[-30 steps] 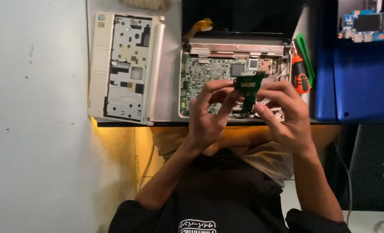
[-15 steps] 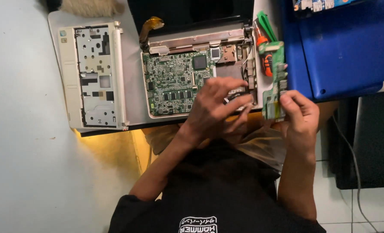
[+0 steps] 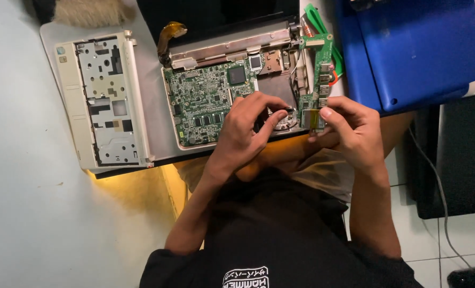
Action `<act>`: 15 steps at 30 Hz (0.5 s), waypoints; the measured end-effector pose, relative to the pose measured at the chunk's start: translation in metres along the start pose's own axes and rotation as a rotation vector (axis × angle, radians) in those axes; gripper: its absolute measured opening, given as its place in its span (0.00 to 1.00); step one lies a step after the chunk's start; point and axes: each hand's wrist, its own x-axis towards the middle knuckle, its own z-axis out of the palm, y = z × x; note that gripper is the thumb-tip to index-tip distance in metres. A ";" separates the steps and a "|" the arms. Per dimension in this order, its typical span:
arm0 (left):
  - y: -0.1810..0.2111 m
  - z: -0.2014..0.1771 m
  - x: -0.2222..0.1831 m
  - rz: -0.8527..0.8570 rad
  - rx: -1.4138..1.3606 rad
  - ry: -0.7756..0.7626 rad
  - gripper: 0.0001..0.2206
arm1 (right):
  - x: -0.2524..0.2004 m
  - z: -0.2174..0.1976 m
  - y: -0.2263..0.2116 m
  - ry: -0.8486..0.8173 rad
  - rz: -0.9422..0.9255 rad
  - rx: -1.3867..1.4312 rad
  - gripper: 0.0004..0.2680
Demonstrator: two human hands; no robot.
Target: Cleaning a laptop motherboard with a brush and attempting to install a small internal electronic component.
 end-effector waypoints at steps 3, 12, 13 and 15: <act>0.000 -0.003 -0.005 -0.012 -0.120 0.050 0.05 | 0.003 0.009 -0.007 -0.042 -0.070 -0.074 0.05; -0.006 -0.009 -0.010 -0.114 -0.303 0.144 0.04 | 0.013 -0.005 0.000 -0.062 -0.300 -0.145 0.05; -0.005 -0.010 -0.009 -0.115 -0.321 0.138 0.04 | 0.013 -0.006 -0.003 -0.069 -0.304 -0.181 0.06; -0.003 -0.011 -0.008 -0.121 -0.359 0.133 0.03 | 0.018 -0.003 -0.013 -0.083 -0.302 -0.206 0.05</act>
